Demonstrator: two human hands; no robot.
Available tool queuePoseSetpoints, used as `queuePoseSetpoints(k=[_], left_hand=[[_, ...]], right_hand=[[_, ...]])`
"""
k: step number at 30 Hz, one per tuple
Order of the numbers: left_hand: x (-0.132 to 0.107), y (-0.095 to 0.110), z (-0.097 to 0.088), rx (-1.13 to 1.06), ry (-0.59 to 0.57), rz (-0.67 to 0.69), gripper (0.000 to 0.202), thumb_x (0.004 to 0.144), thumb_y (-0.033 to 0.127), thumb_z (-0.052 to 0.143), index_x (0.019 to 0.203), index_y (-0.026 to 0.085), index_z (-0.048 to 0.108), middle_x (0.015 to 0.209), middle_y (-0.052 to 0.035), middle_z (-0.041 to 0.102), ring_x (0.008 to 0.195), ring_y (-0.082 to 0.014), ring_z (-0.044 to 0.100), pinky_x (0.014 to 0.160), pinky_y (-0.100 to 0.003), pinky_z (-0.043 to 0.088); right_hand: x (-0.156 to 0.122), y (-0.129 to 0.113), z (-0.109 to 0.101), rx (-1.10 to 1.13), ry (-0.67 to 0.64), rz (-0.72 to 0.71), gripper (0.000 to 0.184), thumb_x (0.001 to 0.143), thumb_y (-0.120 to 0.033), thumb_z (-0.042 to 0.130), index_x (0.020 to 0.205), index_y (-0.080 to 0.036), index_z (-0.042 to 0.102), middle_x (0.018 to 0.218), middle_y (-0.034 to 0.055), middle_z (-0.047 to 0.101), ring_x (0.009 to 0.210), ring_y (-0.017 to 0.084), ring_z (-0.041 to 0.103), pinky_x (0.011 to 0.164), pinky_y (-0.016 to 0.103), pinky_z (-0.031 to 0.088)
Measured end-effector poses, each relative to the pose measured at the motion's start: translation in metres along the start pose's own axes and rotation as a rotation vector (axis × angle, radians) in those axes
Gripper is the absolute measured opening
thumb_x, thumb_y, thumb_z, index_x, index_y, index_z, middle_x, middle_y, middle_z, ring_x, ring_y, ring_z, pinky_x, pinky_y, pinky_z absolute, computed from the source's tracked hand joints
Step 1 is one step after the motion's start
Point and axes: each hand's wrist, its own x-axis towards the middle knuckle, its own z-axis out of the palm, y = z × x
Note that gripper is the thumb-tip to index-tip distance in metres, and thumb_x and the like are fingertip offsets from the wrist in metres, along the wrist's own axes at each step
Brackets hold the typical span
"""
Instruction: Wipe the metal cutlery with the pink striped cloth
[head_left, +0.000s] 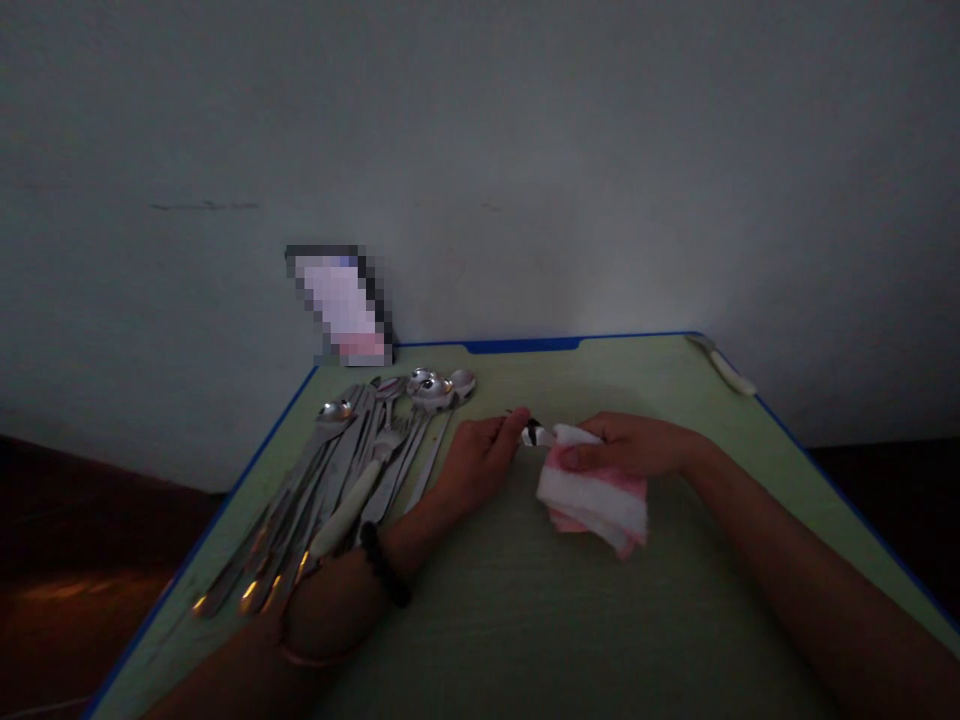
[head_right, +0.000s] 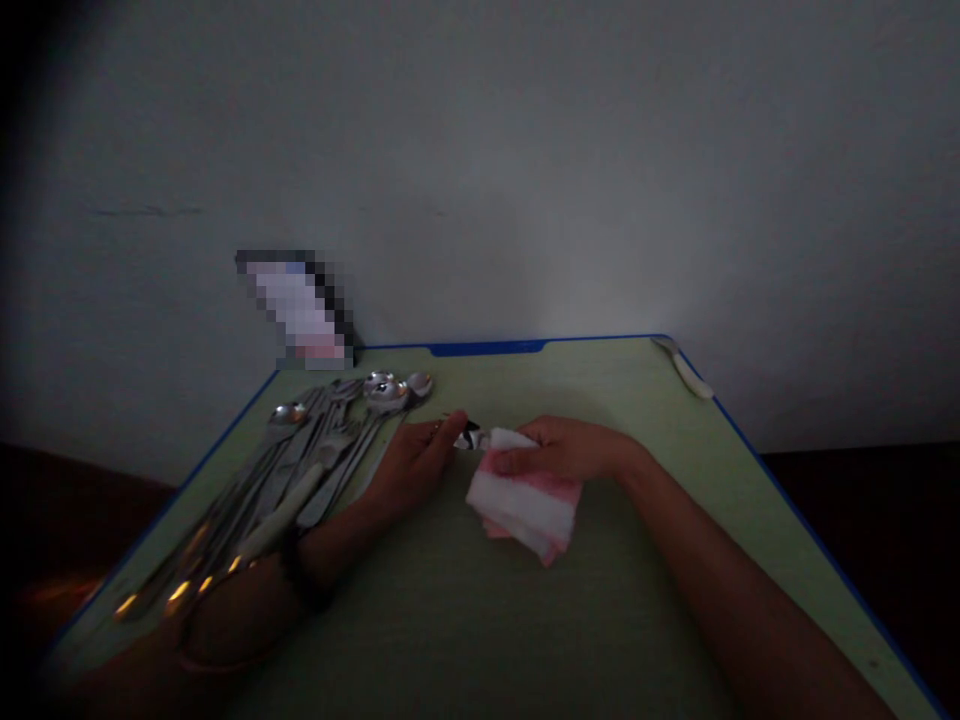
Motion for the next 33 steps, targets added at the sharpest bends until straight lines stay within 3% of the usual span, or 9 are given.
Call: queuePoseSetpoints(k=[6, 10, 17, 21, 24, 26, 30, 33], left_hand=[[-0.001, -0.002, 0.003, -0.041, -0.038, 0.002, 0.050, 0.088, 0.047, 0.034, 0.049, 0.016, 0.040, 0.042, 0.0052, 0.037, 0.041, -0.0077, 0.035, 0.040, -0.021, 0.023], [-0.003, 0.006, -0.006, -0.066, -0.037, 0.037, 0.045, 0.090, 0.044, 0.031, 0.056, 0.017, 0.044, 0.047, 0.0050, 0.042, 0.043, -0.0079, 0.040, 0.042, -0.020, 0.028], [0.014, 0.051, -0.050, -0.058, -0.076, 0.163, 0.046, 0.091, 0.043, 0.030, 0.056, 0.016, 0.044, 0.046, 0.0058, 0.041, 0.043, -0.0071, 0.039, 0.046, -0.020, 0.031], [0.030, 0.074, -0.079, 0.005, -0.113, 0.241, 0.030, 0.091, 0.037, 0.036, 0.080, 0.015, 0.055, 0.062, 0.0022, 0.055, 0.051, -0.0078, 0.049, 0.050, -0.019, 0.037], [0.030, 0.084, -0.096, 0.100, -0.059, 0.278, 0.023, 0.090, 0.028, 0.038, 0.104, 0.017, 0.052, 0.079, -0.0022, 0.061, 0.058, -0.0086, 0.053, 0.053, -0.019, 0.039], [0.025, 0.089, -0.106, 0.182, -0.071, 0.305, 0.023, 0.088, 0.023, 0.040, 0.107, 0.018, 0.053, 0.082, -0.0029, 0.063, 0.062, -0.0090, 0.055, 0.055, -0.019, 0.040], [0.013, 0.095, -0.122, 0.260, -0.235, 0.329, 0.025, 0.089, 0.022, 0.039, 0.108, 0.020, 0.055, 0.079, -0.0011, 0.064, 0.064, -0.0096, 0.057, 0.057, -0.019, 0.041], [0.008, 0.099, -0.127, 0.300, -0.209, 0.347, 0.025, 0.089, 0.025, 0.040, 0.109, 0.021, 0.056, 0.075, 0.0004, 0.063, 0.062, -0.0096, 0.056, 0.056, -0.019, 0.041]], right_hand=[[-0.015, -0.009, -0.007, -0.050, -0.056, 0.016, 0.038, 0.079, -0.051, 0.052, 0.083, -0.013, 0.058, 0.068, 0.0004, 0.057, 0.053, 0.008, 0.049, 0.048, 0.018, 0.038], [-0.020, -0.023, 0.001, -0.148, 0.053, -0.049, 0.035, 0.080, -0.049, 0.051, 0.079, -0.014, 0.055, 0.066, -0.0009, 0.053, 0.054, 0.008, 0.047, 0.047, 0.018, 0.037], [-0.034, -0.081, -0.004, -0.367, 0.170, -0.134, 0.032, 0.084, -0.047, 0.045, 0.082, -0.017, 0.056, 0.067, 0.0003, 0.056, 0.055, 0.010, 0.048, 0.047, 0.020, 0.036], [-0.033, -0.108, -0.009, -0.463, 0.347, -0.189, 0.033, 0.085, -0.047, 0.043, 0.085, -0.017, 0.056, 0.069, 0.0008, 0.058, 0.055, 0.011, 0.049, 0.048, 0.021, 0.034], [-0.028, -0.112, -0.006, -0.510, 0.413, -0.235, 0.034, 0.085, -0.048, 0.043, 0.087, -0.017, 0.057, 0.072, 0.0011, 0.060, 0.058, 0.011, 0.050, 0.051, 0.022, 0.035], [-0.025, -0.112, -0.004, -0.538, 0.419, -0.278, 0.033, 0.085, -0.048, 0.043, 0.086, -0.018, 0.057, 0.073, 0.0010, 0.060, 0.060, 0.012, 0.049, 0.053, 0.022, 0.035], [-0.027, -0.112, -0.002, -0.507, 0.356, -0.349, 0.028, 0.084, -0.044, 0.047, 0.087, -0.018, 0.058, 0.075, 0.0007, 0.060, 0.064, 0.012, 0.050, 0.057, 0.022, 0.037], [-0.032, -0.114, -0.004, -0.480, 0.332, -0.327, 0.029, 0.083, -0.044, 0.048, 0.088, -0.018, 0.059, 0.076, 0.0009, 0.061, 0.064, 0.012, 0.051, 0.056, 0.022, 0.038]])
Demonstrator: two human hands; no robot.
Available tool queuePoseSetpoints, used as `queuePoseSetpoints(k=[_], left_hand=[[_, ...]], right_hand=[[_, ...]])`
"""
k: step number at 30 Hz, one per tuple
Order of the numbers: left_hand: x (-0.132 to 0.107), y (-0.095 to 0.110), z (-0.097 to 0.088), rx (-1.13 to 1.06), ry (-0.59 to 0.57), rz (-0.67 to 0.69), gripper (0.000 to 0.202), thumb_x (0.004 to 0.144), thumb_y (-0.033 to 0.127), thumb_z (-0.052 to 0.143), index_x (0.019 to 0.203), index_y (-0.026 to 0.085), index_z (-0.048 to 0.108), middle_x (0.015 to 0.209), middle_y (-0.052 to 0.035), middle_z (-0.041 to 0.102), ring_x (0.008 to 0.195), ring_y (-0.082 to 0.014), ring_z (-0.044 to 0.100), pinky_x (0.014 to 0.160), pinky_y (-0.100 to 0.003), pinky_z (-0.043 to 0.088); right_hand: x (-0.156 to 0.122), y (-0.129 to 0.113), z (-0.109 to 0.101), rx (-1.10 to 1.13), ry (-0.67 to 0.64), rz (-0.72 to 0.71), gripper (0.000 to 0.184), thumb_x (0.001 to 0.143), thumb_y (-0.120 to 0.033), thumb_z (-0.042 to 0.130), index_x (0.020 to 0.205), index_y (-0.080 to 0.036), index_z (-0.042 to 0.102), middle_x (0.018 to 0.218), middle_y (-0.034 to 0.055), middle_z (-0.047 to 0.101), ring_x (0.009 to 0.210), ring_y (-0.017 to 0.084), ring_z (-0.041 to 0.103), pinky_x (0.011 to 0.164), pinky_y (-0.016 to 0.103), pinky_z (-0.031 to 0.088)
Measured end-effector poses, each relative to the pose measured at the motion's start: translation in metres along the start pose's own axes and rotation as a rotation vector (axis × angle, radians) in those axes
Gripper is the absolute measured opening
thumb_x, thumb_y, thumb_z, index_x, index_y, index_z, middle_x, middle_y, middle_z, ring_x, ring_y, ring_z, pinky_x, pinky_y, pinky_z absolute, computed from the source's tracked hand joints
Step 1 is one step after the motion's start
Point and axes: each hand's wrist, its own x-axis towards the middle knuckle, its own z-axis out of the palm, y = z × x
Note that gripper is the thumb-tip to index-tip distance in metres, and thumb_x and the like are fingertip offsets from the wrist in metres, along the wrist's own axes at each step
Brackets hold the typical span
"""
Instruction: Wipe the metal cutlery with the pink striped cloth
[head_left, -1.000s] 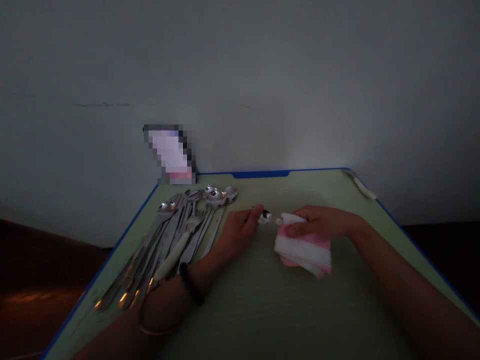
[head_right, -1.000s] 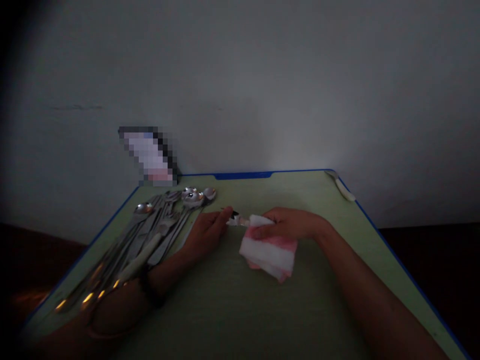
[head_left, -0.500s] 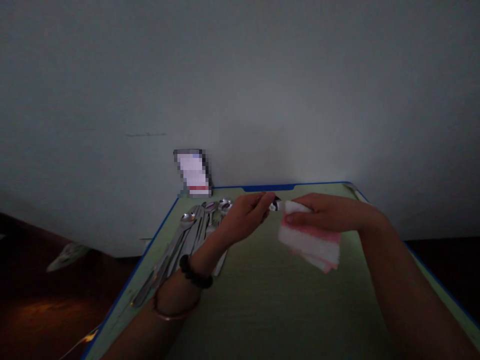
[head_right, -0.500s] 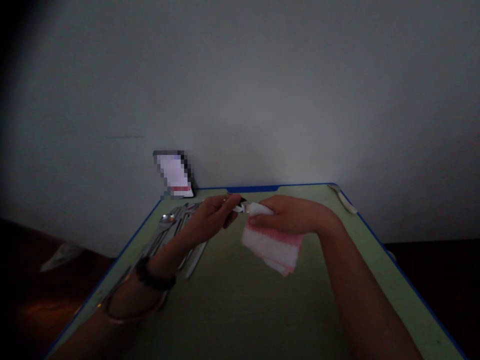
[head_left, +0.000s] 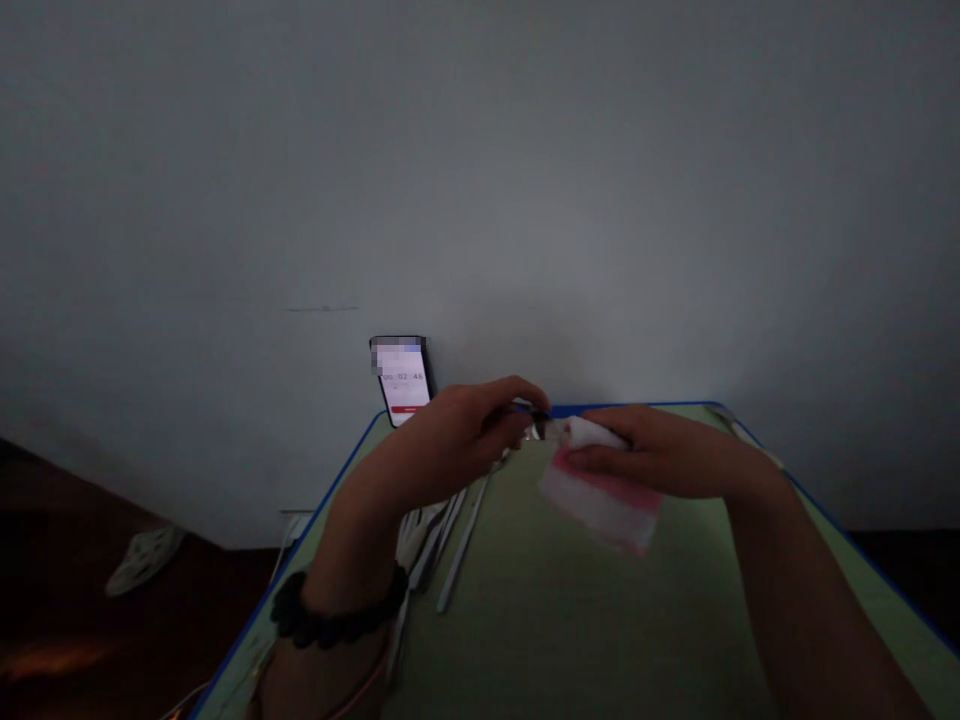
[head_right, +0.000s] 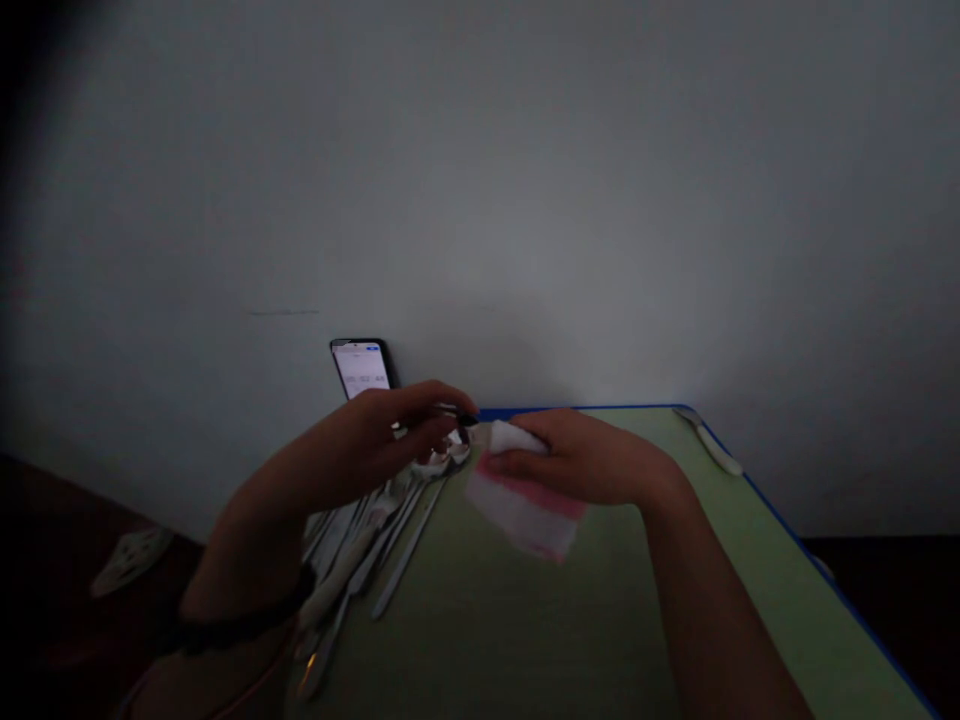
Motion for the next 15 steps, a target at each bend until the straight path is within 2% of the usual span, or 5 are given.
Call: queuePoseSetpoints(k=[6, 10, 15], left_hand=[[-0.001, 0.007, 0.005, -0.091, -0.002, 0.009, 0.034, 0.075, 0.030, 0.064, 0.107, 0.022, 0.056, 0.087, -0.0005, 0.067, 0.075, -0.0131, 0.062, 0.067, -0.022, 0.046], [-0.003, 0.009, 0.007, -0.048, -0.022, 0.008, 0.025, 0.075, 0.036, 0.063, 0.095, 0.020, 0.060, 0.082, -0.0005, 0.067, 0.071, -0.0137, 0.062, 0.064, -0.022, 0.046], [-0.001, 0.011, 0.009, 0.030, -0.099, 0.010, 0.023, 0.078, 0.037, 0.059, 0.092, 0.019, 0.059, 0.082, -0.0020, 0.065, 0.070, -0.0138, 0.060, 0.060, -0.021, 0.042]], right_hand=[[-0.009, -0.001, -0.004, 0.080, 0.036, 0.095, 0.037, 0.080, -0.051, 0.050, 0.094, -0.018, 0.060, 0.076, 0.0014, 0.061, 0.059, 0.012, 0.054, 0.048, 0.020, 0.039], [-0.012, -0.006, -0.001, 0.033, 0.035, 0.102, 0.036, 0.076, -0.052, 0.055, 0.087, -0.019, 0.061, 0.071, 0.0005, 0.060, 0.059, 0.012, 0.053, 0.048, 0.020, 0.038], [-0.009, -0.005, -0.003, -0.023, 0.012, 0.091, 0.034, 0.076, -0.052, 0.056, 0.083, -0.019, 0.061, 0.073, 0.0007, 0.062, 0.063, 0.013, 0.054, 0.052, 0.022, 0.040]])
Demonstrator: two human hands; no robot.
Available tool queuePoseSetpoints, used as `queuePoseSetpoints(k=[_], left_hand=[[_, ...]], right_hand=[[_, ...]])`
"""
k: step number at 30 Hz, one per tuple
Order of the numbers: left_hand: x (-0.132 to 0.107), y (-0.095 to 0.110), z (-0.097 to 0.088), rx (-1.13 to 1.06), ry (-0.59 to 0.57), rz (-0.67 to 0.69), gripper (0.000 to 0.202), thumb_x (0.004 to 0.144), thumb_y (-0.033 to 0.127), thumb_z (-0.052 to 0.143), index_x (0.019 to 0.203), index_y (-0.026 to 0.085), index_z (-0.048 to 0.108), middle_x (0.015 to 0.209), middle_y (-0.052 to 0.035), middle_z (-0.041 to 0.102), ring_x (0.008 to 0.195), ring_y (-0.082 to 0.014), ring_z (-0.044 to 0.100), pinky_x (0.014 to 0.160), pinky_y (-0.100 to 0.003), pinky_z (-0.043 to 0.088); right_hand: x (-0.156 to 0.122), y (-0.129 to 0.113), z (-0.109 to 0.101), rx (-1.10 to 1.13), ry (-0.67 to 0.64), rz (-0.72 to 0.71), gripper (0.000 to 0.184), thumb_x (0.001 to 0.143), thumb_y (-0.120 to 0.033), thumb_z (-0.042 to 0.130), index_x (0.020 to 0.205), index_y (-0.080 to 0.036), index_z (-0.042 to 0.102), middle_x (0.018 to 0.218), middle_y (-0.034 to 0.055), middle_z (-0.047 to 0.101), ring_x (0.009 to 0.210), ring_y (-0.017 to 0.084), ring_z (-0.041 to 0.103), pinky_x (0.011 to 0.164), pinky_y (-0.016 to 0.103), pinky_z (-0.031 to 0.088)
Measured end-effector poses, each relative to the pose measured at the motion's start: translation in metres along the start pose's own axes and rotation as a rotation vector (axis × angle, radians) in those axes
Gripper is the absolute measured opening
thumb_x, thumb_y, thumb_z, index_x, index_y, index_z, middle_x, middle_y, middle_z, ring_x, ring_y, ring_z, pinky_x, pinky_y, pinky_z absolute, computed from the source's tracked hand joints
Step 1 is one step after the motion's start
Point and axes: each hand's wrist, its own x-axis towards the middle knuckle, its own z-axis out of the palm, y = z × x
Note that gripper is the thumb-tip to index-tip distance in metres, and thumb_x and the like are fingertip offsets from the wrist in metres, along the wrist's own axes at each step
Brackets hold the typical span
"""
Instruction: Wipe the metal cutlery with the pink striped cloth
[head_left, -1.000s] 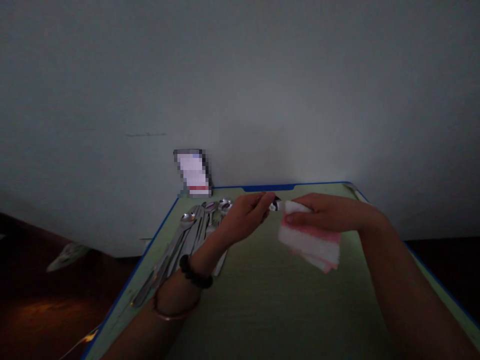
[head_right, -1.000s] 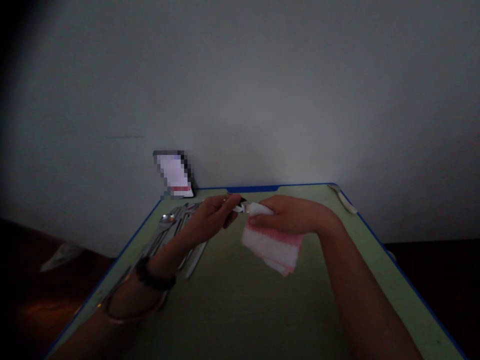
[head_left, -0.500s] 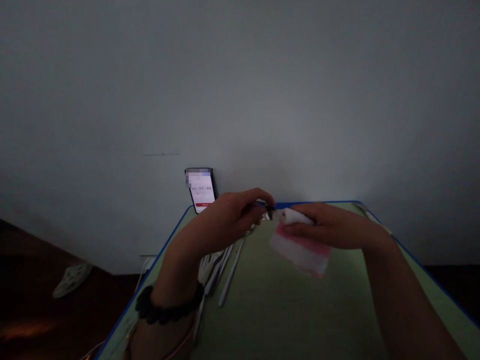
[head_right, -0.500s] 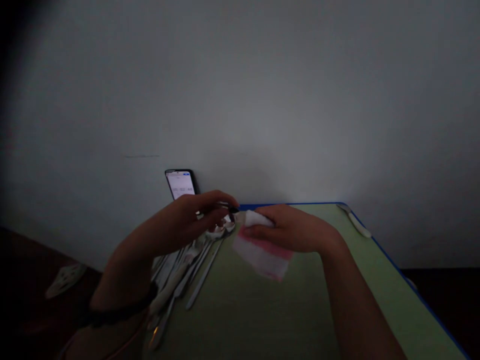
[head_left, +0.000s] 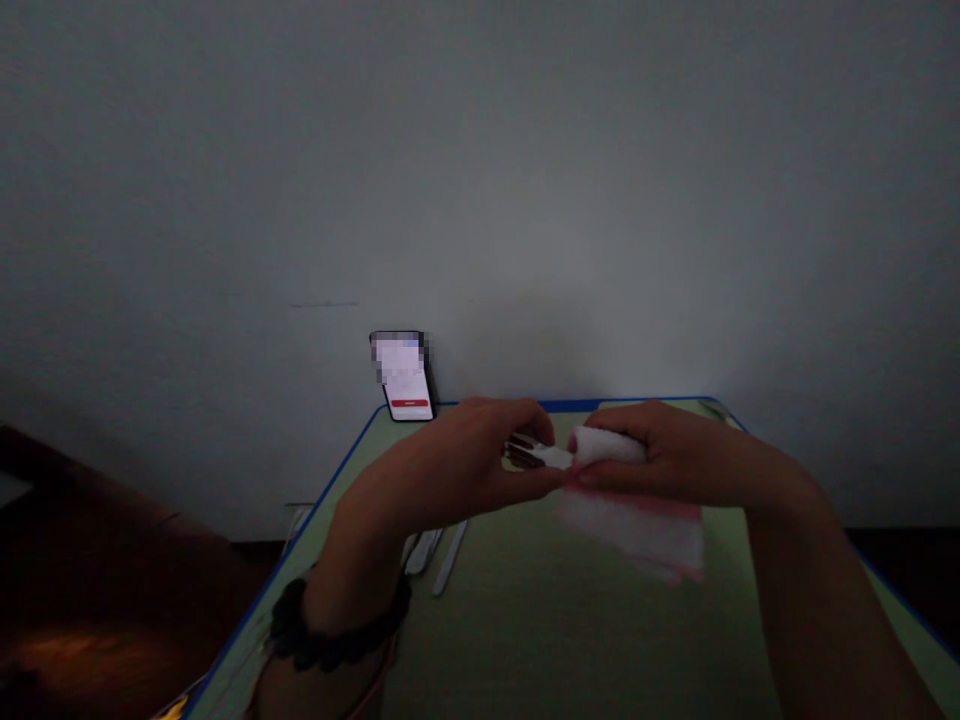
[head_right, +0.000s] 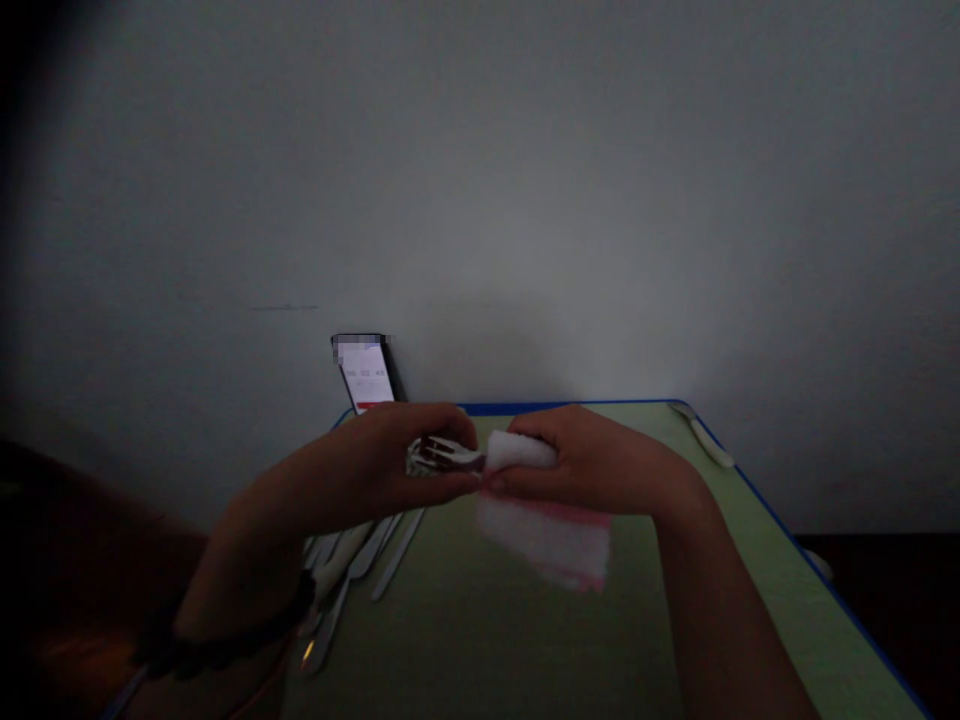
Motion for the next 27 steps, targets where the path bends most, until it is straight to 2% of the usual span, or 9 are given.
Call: queuePoseSetpoints(k=[3, 6, 10, 14, 27], left_hand=[[0.0016, 0.0012, 0.0029, 0.018, -0.050, -0.014, 0.024, 0.082, 0.040, 0.052, 0.086, 0.017, 0.060, 0.076, -0.0021, 0.064, 0.064, -0.0128, 0.056, 0.056, -0.021, 0.039], [0.0016, 0.0013, 0.0046, 0.027, -0.038, -0.033, 0.026, 0.084, 0.039, 0.047, 0.083, 0.017, 0.060, 0.072, -0.0020, 0.062, 0.061, -0.0121, 0.054, 0.053, -0.020, 0.036], [0.0008, 0.0002, 0.0054, 0.022, -0.025, -0.034, 0.027, 0.084, 0.037, 0.045, 0.084, 0.017, 0.063, 0.071, -0.0020, 0.061, 0.060, -0.0120, 0.052, 0.053, -0.021, 0.036], [0.0018, -0.0009, 0.0067, 0.024, -0.061, 0.004, 0.027, 0.085, 0.032, 0.043, 0.085, 0.018, 0.066, 0.075, -0.0028, 0.063, 0.063, -0.0123, 0.054, 0.055, -0.021, 0.037], [0.0062, 0.0004, 0.0069, 0.114, -0.062, 0.007, 0.020, 0.083, 0.034, 0.048, 0.084, 0.018, 0.062, 0.076, -0.0017, 0.063, 0.065, -0.0128, 0.055, 0.054, -0.021, 0.036]], right_hand=[[0.0010, 0.0052, -0.0030, -0.014, -0.058, 0.012, 0.036, 0.076, -0.054, 0.054, 0.083, -0.019, 0.060, 0.075, 0.0010, 0.061, 0.064, 0.014, 0.055, 0.053, 0.022, 0.040], [0.0004, 0.0084, -0.0046, 0.022, -0.097, 0.022, 0.037, 0.078, -0.054, 0.052, 0.083, -0.019, 0.060, 0.074, 0.0009, 0.061, 0.062, 0.013, 0.053, 0.052, 0.022, 0.039], [0.0006, 0.0084, -0.0029, 0.028, -0.074, 0.025, 0.039, 0.078, -0.055, 0.051, 0.085, -0.018, 0.060, 0.073, 0.0012, 0.061, 0.061, 0.013, 0.052, 0.051, 0.022, 0.038], [0.0024, 0.0087, -0.0008, -0.005, -0.066, 0.016, 0.040, 0.076, -0.056, 0.052, 0.087, -0.019, 0.061, 0.078, 0.0021, 0.064, 0.066, 0.014, 0.055, 0.054, 0.023, 0.038], [0.0038, 0.0074, 0.0001, -0.045, -0.094, -0.050, 0.034, 0.081, -0.051, 0.049, 0.087, -0.019, 0.059, 0.081, 0.0018, 0.064, 0.070, 0.015, 0.056, 0.058, 0.024, 0.040]])
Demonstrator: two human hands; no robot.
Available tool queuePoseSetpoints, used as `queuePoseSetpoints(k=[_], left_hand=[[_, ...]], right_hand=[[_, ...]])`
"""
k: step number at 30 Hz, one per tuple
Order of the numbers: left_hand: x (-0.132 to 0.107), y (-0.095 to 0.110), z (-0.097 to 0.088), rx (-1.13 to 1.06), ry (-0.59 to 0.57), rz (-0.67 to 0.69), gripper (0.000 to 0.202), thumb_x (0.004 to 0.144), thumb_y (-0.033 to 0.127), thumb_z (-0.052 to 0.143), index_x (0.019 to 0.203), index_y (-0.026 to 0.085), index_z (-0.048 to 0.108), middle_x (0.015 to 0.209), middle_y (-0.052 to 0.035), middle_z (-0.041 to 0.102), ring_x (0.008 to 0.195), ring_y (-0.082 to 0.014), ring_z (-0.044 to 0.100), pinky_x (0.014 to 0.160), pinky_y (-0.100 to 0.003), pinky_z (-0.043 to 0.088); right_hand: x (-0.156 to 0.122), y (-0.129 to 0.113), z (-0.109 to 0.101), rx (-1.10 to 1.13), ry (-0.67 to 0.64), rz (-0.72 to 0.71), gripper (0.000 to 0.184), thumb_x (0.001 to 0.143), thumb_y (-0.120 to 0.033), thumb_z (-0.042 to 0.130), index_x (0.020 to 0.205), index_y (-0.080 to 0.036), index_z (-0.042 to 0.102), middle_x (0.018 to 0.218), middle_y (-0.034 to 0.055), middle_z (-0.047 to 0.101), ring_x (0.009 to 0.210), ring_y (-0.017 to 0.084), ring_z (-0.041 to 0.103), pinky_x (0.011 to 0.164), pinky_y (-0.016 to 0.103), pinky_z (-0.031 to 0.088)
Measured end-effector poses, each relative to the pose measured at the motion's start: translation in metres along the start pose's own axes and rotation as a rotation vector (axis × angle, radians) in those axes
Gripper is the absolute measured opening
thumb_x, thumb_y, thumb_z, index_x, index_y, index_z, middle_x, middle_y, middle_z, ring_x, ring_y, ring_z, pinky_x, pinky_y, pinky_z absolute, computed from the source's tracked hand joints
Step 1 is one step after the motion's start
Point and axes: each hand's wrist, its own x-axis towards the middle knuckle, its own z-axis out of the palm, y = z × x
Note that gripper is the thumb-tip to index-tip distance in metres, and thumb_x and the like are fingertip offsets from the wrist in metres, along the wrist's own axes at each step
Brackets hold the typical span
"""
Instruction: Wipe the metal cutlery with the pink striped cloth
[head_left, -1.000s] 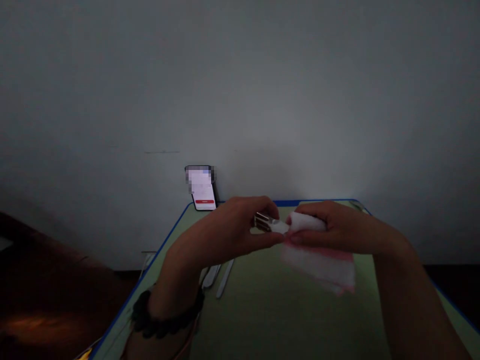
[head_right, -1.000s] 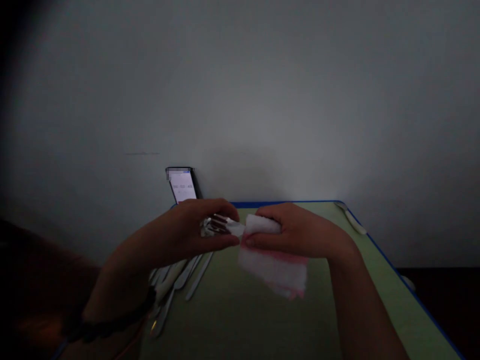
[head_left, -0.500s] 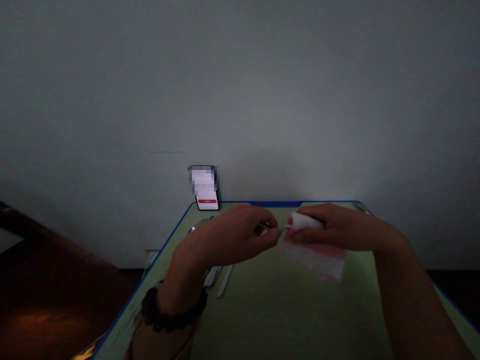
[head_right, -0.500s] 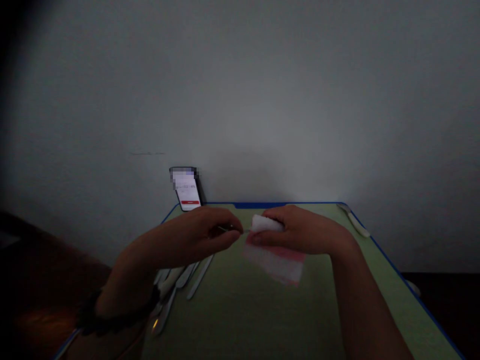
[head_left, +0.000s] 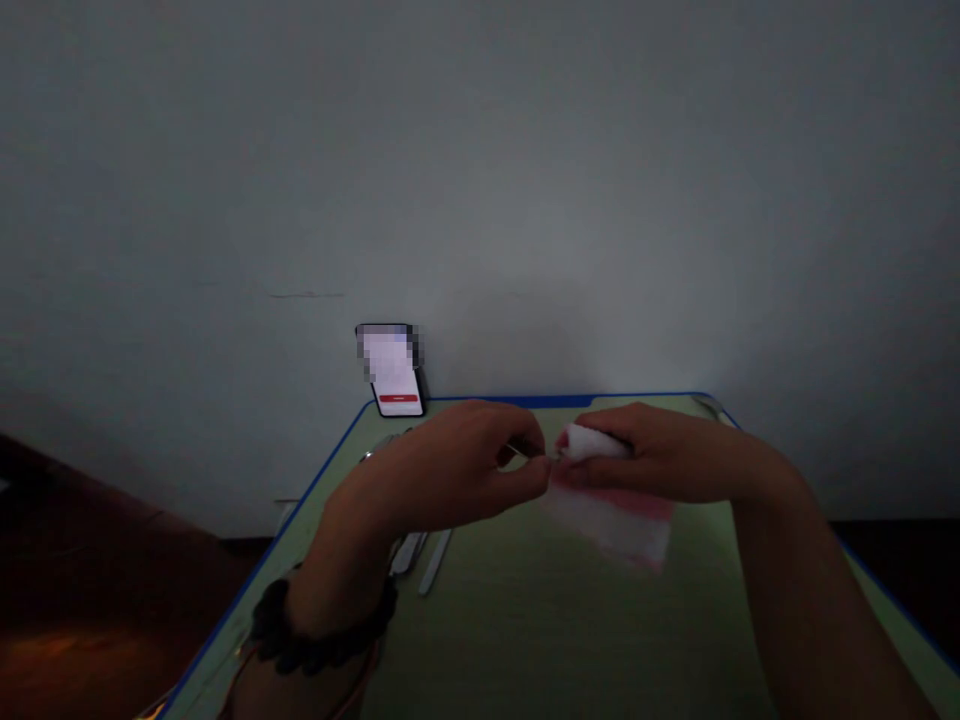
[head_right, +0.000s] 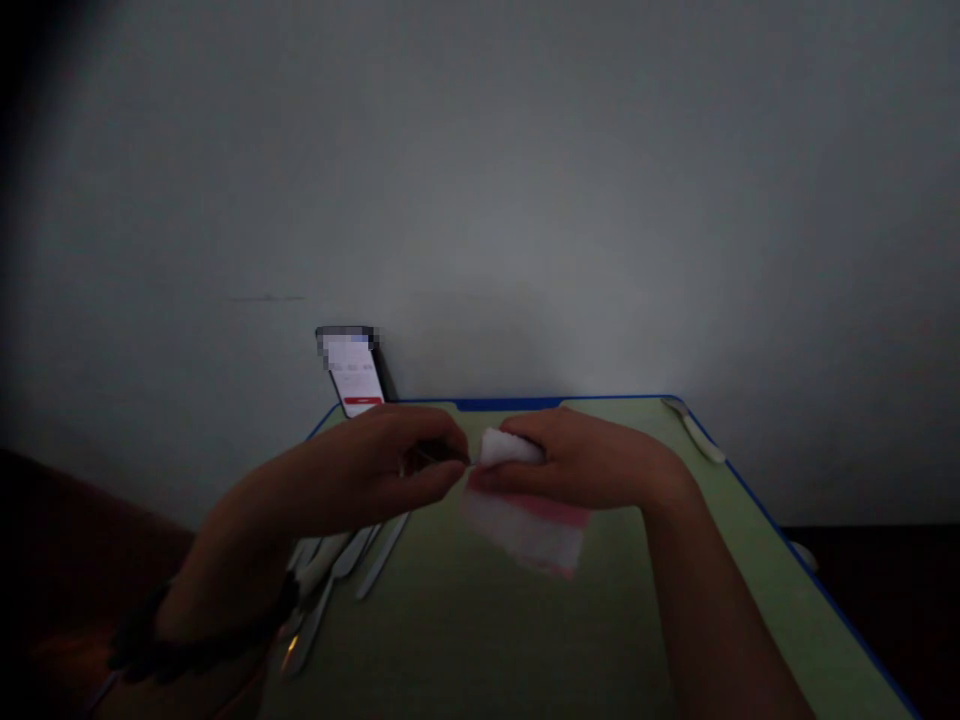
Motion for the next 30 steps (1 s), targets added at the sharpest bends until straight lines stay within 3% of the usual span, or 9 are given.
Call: queuePoseSetpoints(k=[6, 11, 20, 30], left_hand=[[0.003, -0.003, 0.002, -0.041, 0.011, -0.006, 0.020, 0.082, 0.033, 0.051, 0.093, 0.019, 0.060, 0.086, -0.0027, 0.064, 0.074, -0.0141, 0.059, 0.063, -0.022, 0.042], [0.001, -0.005, -0.003, -0.050, 0.096, 0.037, 0.024, 0.082, 0.036, 0.053, 0.098, 0.019, 0.058, 0.085, -0.0016, 0.065, 0.073, -0.0125, 0.060, 0.067, -0.023, 0.044], [-0.001, -0.009, -0.008, -0.062, 0.130, 0.042, 0.029, 0.084, 0.034, 0.054, 0.109, 0.019, 0.058, 0.091, -0.0020, 0.067, 0.074, -0.0116, 0.060, 0.066, -0.021, 0.047], [-0.003, 0.001, -0.009, -0.117, 0.160, 0.081, 0.020, 0.081, 0.028, 0.059, 0.100, 0.021, 0.060, 0.088, 0.0034, 0.067, 0.074, -0.0080, 0.061, 0.067, -0.016, 0.047]], right_hand=[[0.003, -0.002, 0.002, -0.076, -0.020, -0.066, 0.023, 0.084, -0.038, 0.049, 0.086, -0.018, 0.059, 0.083, 0.0022, 0.064, 0.073, 0.015, 0.056, 0.062, 0.024, 0.039], [0.001, -0.005, 0.001, -0.046, -0.001, -0.078, 0.024, 0.085, -0.039, 0.048, 0.092, -0.018, 0.058, 0.088, 0.0029, 0.064, 0.076, 0.016, 0.057, 0.065, 0.025, 0.039], [0.002, -0.002, 0.000, -0.046, 0.067, -0.056, 0.023, 0.085, -0.038, 0.048, 0.090, -0.018, 0.058, 0.080, 0.0014, 0.062, 0.066, 0.013, 0.053, 0.058, 0.023, 0.036], [0.004, -0.010, 0.000, -0.009, 0.074, -0.163, 0.020, 0.087, -0.034, 0.046, 0.090, -0.017, 0.055, 0.076, -0.0003, 0.060, 0.065, 0.011, 0.051, 0.057, 0.021, 0.036]])
